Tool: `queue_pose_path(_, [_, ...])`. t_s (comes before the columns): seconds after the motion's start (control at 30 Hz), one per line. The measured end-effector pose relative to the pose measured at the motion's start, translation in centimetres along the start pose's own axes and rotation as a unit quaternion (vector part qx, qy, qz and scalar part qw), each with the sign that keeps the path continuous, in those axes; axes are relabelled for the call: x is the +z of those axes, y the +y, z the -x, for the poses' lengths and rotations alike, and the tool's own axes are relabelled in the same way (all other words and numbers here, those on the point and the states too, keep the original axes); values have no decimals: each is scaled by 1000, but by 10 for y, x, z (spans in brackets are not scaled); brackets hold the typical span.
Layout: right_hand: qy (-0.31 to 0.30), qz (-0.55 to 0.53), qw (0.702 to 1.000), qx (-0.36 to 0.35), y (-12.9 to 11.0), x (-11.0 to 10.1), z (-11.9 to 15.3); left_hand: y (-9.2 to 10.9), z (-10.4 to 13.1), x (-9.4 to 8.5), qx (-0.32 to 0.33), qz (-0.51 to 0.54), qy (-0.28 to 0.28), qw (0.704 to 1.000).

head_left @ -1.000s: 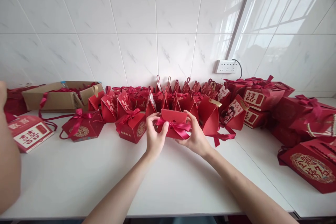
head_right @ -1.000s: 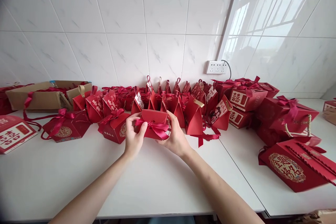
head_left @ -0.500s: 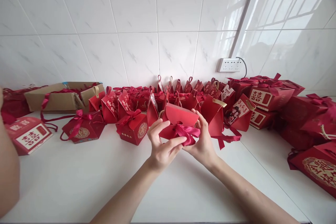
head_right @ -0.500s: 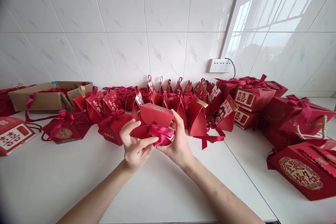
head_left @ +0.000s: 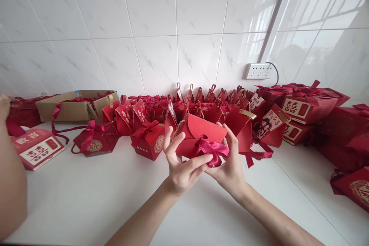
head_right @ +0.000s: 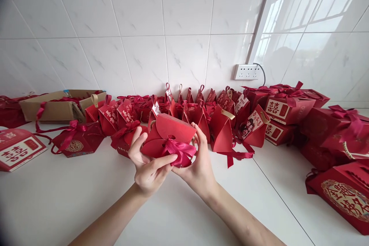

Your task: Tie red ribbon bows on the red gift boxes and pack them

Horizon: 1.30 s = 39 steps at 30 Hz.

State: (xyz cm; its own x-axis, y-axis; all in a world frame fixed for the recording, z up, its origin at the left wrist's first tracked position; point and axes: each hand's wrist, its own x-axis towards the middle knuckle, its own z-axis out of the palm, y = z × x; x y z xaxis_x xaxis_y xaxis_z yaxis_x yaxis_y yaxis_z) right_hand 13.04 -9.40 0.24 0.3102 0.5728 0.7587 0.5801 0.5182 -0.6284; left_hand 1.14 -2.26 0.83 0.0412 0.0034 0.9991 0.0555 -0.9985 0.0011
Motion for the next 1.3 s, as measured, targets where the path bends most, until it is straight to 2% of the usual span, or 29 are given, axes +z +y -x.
queue_pose_path(0.4, [-4,2,1000,18,0,2,1,-2,2,-1,-9,-8,-26,1000])
queue_pose_path(1.03, [-11,13,1000,9,-1,0,0,0,0,0,-10,-8,-11,1000])
queue_pose_path(1.3, [-8,24,1000,2,2,1,1,-1,2,0,-16,-14,-21,1000])
